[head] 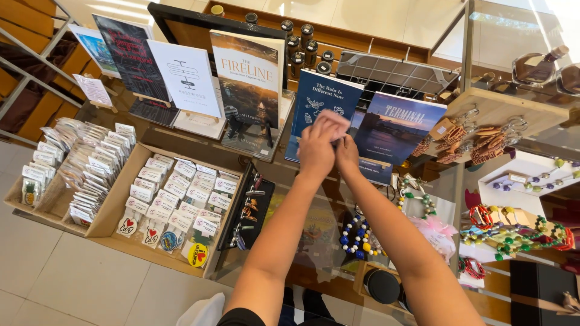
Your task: Wiping down gift shop items with a cloth and organizing them in a display area.
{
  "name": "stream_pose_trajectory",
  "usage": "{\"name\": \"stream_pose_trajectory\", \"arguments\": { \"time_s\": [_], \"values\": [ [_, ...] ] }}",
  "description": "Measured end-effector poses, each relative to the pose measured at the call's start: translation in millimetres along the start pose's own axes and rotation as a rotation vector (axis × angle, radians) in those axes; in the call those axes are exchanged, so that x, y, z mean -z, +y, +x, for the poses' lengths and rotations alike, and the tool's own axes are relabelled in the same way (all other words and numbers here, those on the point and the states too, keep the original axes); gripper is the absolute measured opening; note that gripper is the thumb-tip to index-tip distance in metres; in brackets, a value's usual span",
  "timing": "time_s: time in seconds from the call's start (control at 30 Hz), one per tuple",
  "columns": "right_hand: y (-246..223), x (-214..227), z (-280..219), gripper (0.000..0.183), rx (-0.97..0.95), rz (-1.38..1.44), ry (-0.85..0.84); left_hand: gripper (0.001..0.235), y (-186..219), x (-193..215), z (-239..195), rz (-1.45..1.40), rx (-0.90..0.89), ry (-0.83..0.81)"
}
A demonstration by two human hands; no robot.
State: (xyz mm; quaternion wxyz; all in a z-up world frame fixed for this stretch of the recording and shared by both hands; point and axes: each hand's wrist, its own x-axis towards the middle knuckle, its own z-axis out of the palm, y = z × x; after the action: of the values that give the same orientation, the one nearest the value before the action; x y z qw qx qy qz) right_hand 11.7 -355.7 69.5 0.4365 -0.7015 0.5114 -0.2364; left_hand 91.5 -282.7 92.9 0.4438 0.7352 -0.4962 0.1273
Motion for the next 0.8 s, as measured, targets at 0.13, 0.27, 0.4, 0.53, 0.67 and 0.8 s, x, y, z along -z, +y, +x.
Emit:
{"name": "stream_pose_trajectory", "arguments": {
  "time_s": [0.13, 0.27, 0.4, 0.53, 0.67, 0.8],
  "values": [
    [-11.7, -1.8, -9.9, 0.035, -0.074, 0.068, 0.001, 0.035, -13.3, 16.6, 1.7, 0.001, 0.138, -0.005],
    [0.2, -1.1, -1.0, 0.034, -0.055, 0.303, -0.079, 0.043, -6.1, 34.2, 37.3, -0.089, 0.097, 0.188],
    [-7.8, 1.7, -3.6, 0.037, -0.107, 0.324, -0.123, 0.047, -20.1, 21.3, 39.5, -0.063, 0.106, 0.155],
    [0.6, -4.0, -0.7, 0.037, -0.075, 0.355, -0.141, 0.047, -43.8, -10.9, -17.6, -0.005, 0.205, 0.019],
    [12.7, -7.7, 5.1, 0.040, -0.082, 0.399, -0.160, 0.042, -35.7, 1.1, -57.8, 0.031, 0.271, -0.039],
    [3.0, -5.4, -2.2, 0.048, -0.081, 0.417, -0.164, 0.044, -36.9, 10.0, -75.6, 0.088, 0.343, -0.154]
  ]
}}
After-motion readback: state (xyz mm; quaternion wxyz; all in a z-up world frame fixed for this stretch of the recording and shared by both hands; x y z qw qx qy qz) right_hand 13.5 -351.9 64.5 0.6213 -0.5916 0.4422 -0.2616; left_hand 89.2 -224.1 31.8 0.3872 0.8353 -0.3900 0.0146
